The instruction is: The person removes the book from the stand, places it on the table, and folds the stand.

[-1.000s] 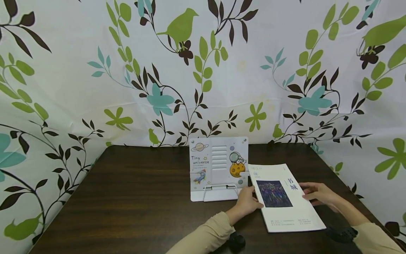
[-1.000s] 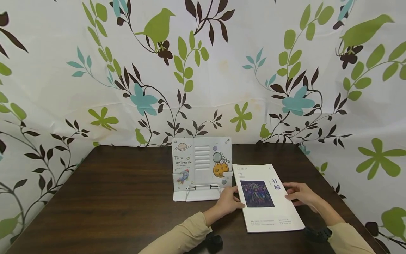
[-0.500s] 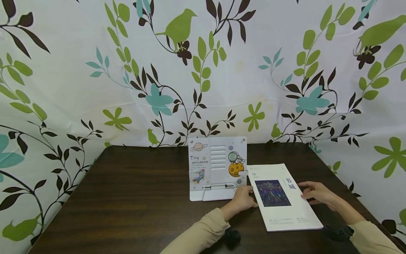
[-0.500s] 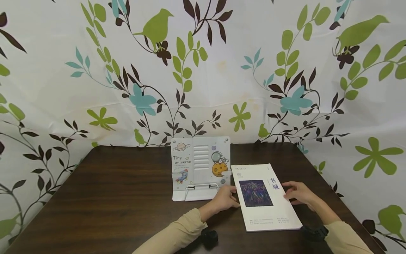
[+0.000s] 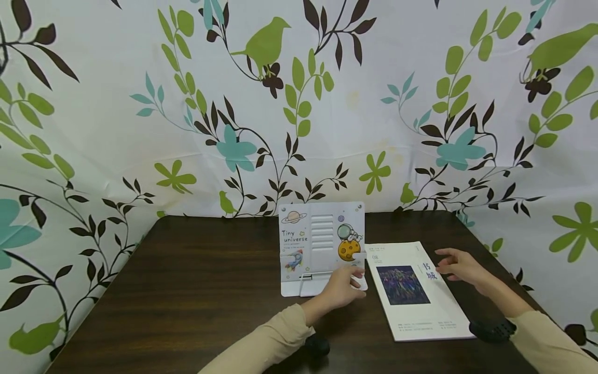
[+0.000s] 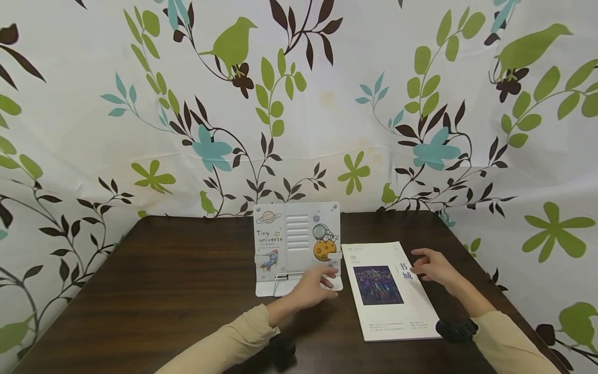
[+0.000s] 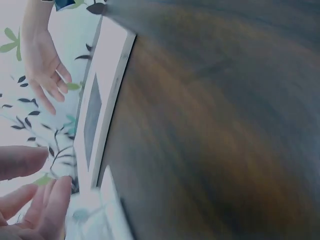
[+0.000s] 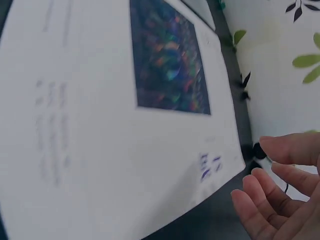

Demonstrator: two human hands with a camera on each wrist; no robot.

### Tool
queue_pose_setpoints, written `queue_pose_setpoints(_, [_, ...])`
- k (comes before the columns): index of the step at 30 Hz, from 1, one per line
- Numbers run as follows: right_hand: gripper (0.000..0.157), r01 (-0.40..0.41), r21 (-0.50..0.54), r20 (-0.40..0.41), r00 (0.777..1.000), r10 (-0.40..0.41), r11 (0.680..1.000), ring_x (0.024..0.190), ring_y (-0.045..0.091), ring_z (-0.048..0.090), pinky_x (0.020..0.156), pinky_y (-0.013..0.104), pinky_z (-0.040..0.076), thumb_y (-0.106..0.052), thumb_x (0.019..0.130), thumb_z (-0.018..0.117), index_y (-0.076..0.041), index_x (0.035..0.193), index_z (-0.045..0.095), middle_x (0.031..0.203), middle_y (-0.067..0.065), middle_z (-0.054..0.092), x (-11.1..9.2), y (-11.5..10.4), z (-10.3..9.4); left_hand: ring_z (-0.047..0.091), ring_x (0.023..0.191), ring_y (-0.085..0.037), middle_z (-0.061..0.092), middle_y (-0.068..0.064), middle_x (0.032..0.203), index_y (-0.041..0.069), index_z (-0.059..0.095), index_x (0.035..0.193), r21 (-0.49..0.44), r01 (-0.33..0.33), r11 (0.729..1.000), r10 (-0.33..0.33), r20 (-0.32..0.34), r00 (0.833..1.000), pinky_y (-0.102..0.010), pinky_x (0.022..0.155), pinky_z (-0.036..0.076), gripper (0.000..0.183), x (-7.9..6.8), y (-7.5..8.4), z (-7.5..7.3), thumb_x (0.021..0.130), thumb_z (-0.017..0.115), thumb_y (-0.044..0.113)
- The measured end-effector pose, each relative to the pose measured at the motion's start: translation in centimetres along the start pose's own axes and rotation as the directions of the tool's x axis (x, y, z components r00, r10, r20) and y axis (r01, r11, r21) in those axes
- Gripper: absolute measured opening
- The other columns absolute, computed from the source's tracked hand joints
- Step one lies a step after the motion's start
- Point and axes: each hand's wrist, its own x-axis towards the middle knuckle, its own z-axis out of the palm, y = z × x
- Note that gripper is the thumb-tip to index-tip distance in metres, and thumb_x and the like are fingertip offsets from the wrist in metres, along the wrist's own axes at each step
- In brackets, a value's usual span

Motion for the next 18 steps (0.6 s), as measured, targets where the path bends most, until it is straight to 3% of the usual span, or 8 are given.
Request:
queue_pose_setpoints(1, [0.072, 0.011, 0.002, 0.008, 1.0, -0.011, 1.0, 0.082, 0.023, 0.058, 0.069, 0.036, 0.052, -0.031, 0.08, 0.068, 0.006, 0.132, 0.034, 0.102, 0.02, 0.054, 0.3, -0.1, 0.0, 0.063, 0.077, -0.017, 0.061, -0.018, 0.101, -0.008, 0.056, 0.114, 0.004, -0.015, 1.0, 0.015, -0.015, 1.0, -0.015, 0.058, 0.046, 0.048, -0.1, 0.0, -0.6, 0.069, 0.071, -0.004])
queue_pose_setpoints(9, [0.062, 0.086, -0.012, 0.041, 0.995, -0.086, 0.996, 0.086, 0.028, 0.056, 0.07, 0.037, 0.051, -0.018, 0.084, 0.064, 0.012, 0.129, 0.034, 0.103, 0.024, 0.054, -2.9, -9.6, 0.4, 0.061, 0.081, -0.027, 0.06, -0.019, 0.099, -0.007, 0.057, 0.112, 0.093, -0.1, 0.991, 0.115, -0.182, 0.977, -0.025, 0.067, 0.05, 0.042, -1.6, -0.8, -6.6, 0.071, 0.068, -0.005])
queue_pose_setpoints(13, [0.059, 0.123, 0.002, 0.07, 0.99, -0.123, 0.992, 0.093, 0.03, 0.056, 0.074, 0.04, 0.05, -0.016, 0.085, 0.062, 0.011, 0.129, 0.036, 0.111, 0.027, 0.053, -2.9, -12.0, 1.2, 0.061, 0.081, -0.027, 0.06, -0.018, 0.097, -0.007, 0.058, 0.111, 0.145, -0.103, 0.984, 0.141, -0.278, 0.95, -0.03, 0.066, 0.051, 0.041, -2.7, -1.3, -10.2, 0.072, 0.068, -0.006])
queue_pose_setpoints(18, [0.055, 0.176, 0.058, 0.101, 0.978, -0.181, 0.983, 0.097, 0.032, 0.055, 0.079, 0.044, 0.049, -0.014, 0.084, 0.062, 0.009, 0.129, 0.039, 0.113, 0.027, 0.053, -2.3, -13.8, 2.2, 0.06, 0.081, -0.027, 0.059, -0.015, 0.095, -0.006, 0.06, 0.108, 0.2, -0.059, 0.978, 0.135, -0.39, 0.911, -0.039, 0.071, 0.051, 0.04, -3.9, -2.1, -13.7, 0.069, 0.071, -0.007])
